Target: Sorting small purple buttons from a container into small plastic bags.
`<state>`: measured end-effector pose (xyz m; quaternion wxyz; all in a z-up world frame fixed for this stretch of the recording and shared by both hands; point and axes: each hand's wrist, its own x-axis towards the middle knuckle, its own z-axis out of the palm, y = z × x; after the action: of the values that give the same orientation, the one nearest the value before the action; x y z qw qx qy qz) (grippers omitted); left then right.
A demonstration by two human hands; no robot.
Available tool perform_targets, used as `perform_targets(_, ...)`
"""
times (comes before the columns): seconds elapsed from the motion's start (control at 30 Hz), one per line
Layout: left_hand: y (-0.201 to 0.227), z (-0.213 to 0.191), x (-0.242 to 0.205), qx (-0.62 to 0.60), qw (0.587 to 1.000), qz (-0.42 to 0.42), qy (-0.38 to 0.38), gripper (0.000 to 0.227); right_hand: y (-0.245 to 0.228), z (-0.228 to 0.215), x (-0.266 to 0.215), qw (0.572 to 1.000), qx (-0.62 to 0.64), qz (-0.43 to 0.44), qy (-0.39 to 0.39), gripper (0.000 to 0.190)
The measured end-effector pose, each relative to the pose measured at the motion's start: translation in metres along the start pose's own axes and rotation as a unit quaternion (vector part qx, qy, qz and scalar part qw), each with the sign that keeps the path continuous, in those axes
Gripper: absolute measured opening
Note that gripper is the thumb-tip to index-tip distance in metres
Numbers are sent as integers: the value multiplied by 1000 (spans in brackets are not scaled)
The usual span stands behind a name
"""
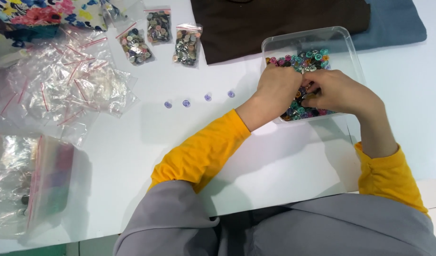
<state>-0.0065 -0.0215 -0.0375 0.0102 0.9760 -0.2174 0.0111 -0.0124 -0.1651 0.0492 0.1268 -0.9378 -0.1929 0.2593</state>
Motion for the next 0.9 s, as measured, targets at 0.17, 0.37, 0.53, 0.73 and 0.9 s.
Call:
perform_targets(0.17, -9, -6, -2, -44, 999, 18, 3, 20, 17, 22, 17, 997, -50, -30, 52, 18)
perform_targets(0.37, -13, 7, 6, -119, 989, -31, 78, 21, 14, 15, 10, 995, 73, -36, 65, 27)
perform_targets(0.53, -29, -31, -3, -273, 961, -35, 41, 30, 8, 5, 0, 946, 311, -81, 34, 15)
perform_targets(0.73, -49, -41, -7, -427, 903, 32, 30, 8, 18, -2, -3, 863, 492, -111, 13, 27)
perform_targets(0.9, -56, -57, -15, -467, 882, 59, -7, 12, 14, -7, -2, 811, 582, -62, 4, 44)
